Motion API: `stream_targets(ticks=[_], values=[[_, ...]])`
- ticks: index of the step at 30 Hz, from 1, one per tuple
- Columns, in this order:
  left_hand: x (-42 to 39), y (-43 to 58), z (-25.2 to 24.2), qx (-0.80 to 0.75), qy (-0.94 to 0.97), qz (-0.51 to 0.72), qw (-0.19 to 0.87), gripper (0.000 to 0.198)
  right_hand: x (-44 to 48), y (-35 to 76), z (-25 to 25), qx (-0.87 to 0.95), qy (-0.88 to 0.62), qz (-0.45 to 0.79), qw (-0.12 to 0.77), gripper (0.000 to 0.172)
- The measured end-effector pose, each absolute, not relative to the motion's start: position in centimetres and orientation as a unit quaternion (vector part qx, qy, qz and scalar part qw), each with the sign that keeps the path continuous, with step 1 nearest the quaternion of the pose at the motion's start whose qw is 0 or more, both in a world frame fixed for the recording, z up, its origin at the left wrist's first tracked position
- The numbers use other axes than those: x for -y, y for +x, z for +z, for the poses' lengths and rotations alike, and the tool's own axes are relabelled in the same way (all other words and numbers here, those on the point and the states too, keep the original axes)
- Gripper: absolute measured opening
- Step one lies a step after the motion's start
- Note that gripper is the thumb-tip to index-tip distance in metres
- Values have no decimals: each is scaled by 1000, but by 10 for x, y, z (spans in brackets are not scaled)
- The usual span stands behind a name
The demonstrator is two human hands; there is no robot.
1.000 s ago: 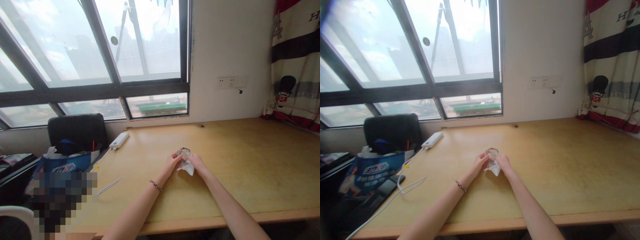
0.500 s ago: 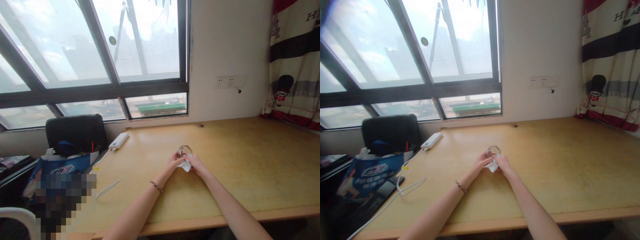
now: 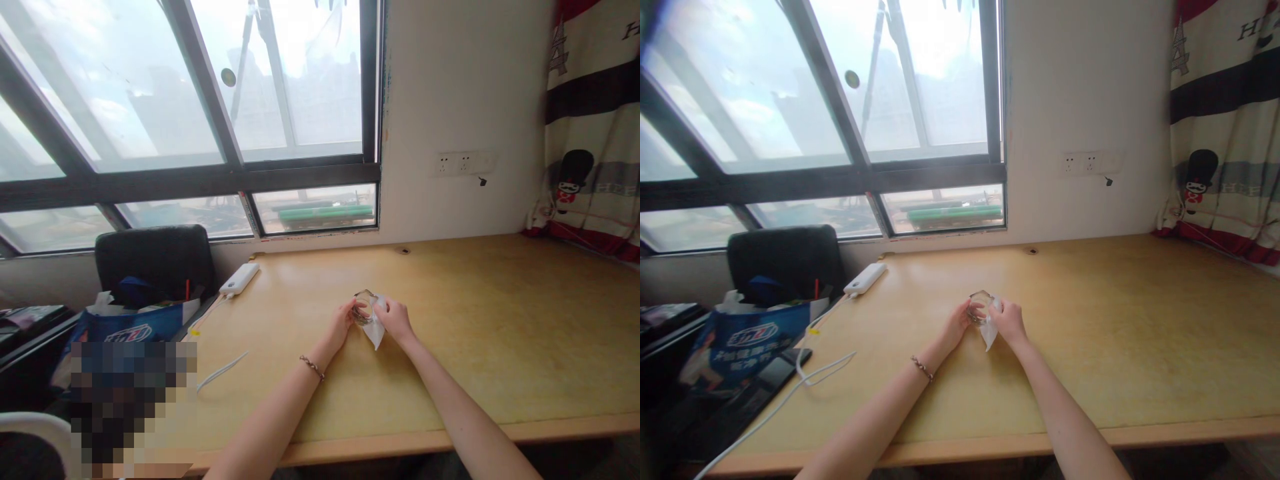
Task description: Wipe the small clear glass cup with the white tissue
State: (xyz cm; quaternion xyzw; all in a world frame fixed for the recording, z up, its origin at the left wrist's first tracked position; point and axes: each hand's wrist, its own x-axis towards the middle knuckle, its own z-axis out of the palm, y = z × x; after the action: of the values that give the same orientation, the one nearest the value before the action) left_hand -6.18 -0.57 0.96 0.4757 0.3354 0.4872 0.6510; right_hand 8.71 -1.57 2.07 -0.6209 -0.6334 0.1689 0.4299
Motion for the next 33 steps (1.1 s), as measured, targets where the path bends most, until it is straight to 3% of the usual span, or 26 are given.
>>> stream_targets(ticks=[10,17,20,23,26,33], values=[[5,-53,10,-410,540,459,574,48,12,86,6,578,-630,377,357,17],[10,-49,2,-347,620,412,570,54,18,83,15,497,-664,394,396,47],[6,-49,-5,-335,618,428,568,52,19,82,15,506,-657,406,384,52],[2,-51,-7,-329,612,433,574,56,16,85,12,540,-661,373,363,41],[3,-53,-2,-321,611,423,588,54,11,89,12,593,-669,259,366,27],[14,-56,19,-320,573,433,618,50,16,90,21,611,-680,109,390,28]])
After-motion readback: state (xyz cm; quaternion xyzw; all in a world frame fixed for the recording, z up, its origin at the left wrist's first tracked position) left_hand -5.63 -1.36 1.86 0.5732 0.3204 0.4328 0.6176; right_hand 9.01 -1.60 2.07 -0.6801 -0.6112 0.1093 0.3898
